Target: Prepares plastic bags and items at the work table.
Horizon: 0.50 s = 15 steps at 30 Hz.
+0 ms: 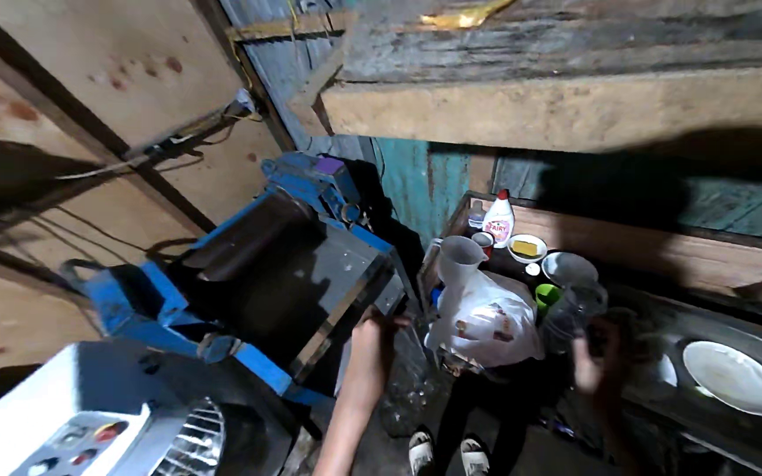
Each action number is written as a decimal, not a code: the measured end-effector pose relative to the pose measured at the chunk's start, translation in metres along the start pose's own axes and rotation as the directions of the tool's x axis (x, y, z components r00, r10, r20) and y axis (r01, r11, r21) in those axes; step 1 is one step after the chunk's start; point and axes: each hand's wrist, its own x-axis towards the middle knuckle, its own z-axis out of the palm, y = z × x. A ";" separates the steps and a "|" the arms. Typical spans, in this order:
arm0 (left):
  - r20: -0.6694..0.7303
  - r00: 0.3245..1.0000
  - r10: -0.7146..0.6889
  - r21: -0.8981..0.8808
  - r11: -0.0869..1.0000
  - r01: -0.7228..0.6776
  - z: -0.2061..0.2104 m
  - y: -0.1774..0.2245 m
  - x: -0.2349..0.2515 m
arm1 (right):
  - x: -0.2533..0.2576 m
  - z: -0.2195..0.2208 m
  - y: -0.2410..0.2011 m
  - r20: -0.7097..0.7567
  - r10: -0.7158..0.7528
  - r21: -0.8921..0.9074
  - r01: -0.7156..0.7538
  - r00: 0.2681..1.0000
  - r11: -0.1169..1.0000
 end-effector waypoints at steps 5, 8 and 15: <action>0.073 0.994 0.077 -0.088 0.994 -0.070 -0.011 -0.020 0.009 | -0.009 0.074 -0.153 0.390 -0.699 0.414 0.564 0.599 0.714; 0.064 0.991 0.117 -0.114 0.987 -0.109 -0.017 -0.039 0.016 | -0.003 0.110 -0.182 0.475 -0.765 0.416 0.656 0.434 0.630; 0.033 0.986 0.163 -0.077 0.984 -0.160 -0.018 -0.065 0.019 | -0.004 0.125 -0.199 0.555 -0.732 0.389 0.654 0.395 0.649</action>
